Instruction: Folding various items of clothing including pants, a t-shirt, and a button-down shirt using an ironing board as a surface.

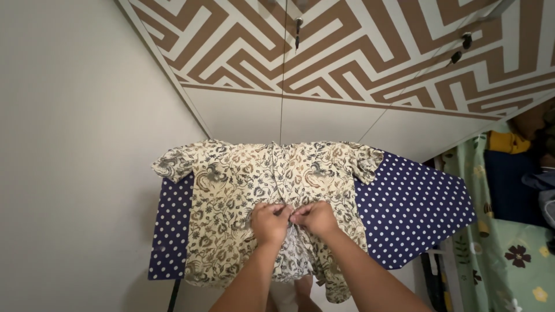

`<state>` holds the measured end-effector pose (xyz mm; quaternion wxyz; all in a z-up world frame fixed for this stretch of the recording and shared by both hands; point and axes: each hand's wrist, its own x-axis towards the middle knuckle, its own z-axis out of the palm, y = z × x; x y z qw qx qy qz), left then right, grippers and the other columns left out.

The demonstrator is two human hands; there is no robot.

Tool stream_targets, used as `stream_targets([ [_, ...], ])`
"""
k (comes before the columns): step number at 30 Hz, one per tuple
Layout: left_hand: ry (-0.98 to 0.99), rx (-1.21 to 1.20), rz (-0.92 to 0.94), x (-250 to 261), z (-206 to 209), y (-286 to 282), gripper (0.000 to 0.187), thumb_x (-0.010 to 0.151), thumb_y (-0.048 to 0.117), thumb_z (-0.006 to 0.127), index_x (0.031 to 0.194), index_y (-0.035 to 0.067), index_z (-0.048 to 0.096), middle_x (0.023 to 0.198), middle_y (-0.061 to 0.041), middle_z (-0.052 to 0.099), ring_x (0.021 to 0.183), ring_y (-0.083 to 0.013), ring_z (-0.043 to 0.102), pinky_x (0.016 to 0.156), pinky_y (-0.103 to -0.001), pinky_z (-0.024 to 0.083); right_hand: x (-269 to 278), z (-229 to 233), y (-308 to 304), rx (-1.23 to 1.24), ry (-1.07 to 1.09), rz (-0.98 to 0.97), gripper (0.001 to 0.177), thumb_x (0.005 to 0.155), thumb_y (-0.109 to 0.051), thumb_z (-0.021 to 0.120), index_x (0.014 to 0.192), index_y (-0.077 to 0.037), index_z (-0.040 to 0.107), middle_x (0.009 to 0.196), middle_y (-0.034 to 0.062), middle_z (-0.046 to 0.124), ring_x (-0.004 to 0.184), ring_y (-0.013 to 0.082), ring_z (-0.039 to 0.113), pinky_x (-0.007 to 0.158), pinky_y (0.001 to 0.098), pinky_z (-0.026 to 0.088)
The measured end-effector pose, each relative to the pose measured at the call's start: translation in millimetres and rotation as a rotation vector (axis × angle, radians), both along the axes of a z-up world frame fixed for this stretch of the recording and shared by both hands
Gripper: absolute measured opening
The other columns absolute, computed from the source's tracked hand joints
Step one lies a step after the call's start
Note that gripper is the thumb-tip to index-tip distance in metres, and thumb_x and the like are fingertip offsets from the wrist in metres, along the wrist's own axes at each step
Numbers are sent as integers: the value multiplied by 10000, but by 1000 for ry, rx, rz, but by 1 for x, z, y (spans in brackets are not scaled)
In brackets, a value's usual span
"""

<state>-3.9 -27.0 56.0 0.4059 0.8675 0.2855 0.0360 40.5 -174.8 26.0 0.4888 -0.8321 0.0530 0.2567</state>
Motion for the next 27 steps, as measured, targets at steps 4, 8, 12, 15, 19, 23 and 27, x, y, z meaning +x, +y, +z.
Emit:
stream_targets([
  [4, 73, -29, 8, 3, -7, 1, 306, 733, 373, 878, 893, 116, 833, 1015, -51, 686, 953, -254, 661, 886, -383, 503, 1, -1, -1, 23, 20, -7, 155, 738, -158, 905, 857, -76, 849, 829, 67, 827, 649, 119, 708, 660, 285, 595],
  [8, -36, 8, -19, 2, -28, 3, 246, 756, 338, 856, 865, 118, 839, 1015, -60, 693, 969, -263, 653, 899, -383, 504, 3, -2, -4, 61, 40, -12, 167, 746, -161, 911, 849, -50, 840, 794, 67, 812, 619, 103, 682, 621, 266, 571],
  [12, 6, 4, -15, 4, -22, 1, 183, 779, 294, 810, 866, 135, 841, 1014, -64, 690, 994, -262, 643, 930, -381, 494, 6, 7, -5, 103, 185, -57, 186, 822, -195, 858, 895, -28, 823, 699, 105, 726, 483, 130, 491, 447, 302, 404],
  [15, 52, 14, -28, 4, -22, 3, 171, 806, 263, 767, 869, 116, 824, 1031, -64, 683, 1016, -267, 634, 954, -388, 482, 4, 23, -1, 44, 218, -43, 200, 884, -226, 785, 957, -40, 783, 738, 85, 757, 471, 95, 569, 435, 283, 469],
  [19, 32, 29, -96, 9, -61, 15, 209, 894, 266, 714, 919, 76, 796, 1050, -95, 677, 1021, -275, 641, 989, -406, 474, -12, 31, 6, -111, 92, -20, 241, 994, -248, 663, 966, -25, 748, 761, 122, 747, 512, 166, 568, 469, 310, 509],
  [23, 26, -60, -135, -3, -9, 18, 181, 895, 233, 707, 927, 76, 791, 1067, -94, 683, 1021, -263, 646, 973, -380, 492, -31, 24, 7, -167, -506, 49, 161, 979, -59, 593, 1074, -86, 720, 927, 128, 739, 740, 238, 699, 689, 337, 593],
  [27, -24, -83, -266, -31, 30, 23, 188, 851, 143, 681, 1014, 73, 747, 1116, -78, 663, 925, -229, 687, 886, -343, 553, -35, 23, 7, -194, -627, 198, 206, 907, -54, 631, 1027, -137, 776, 1058, 125, 726, 880, 272, 742, 855, 379, 606],
])
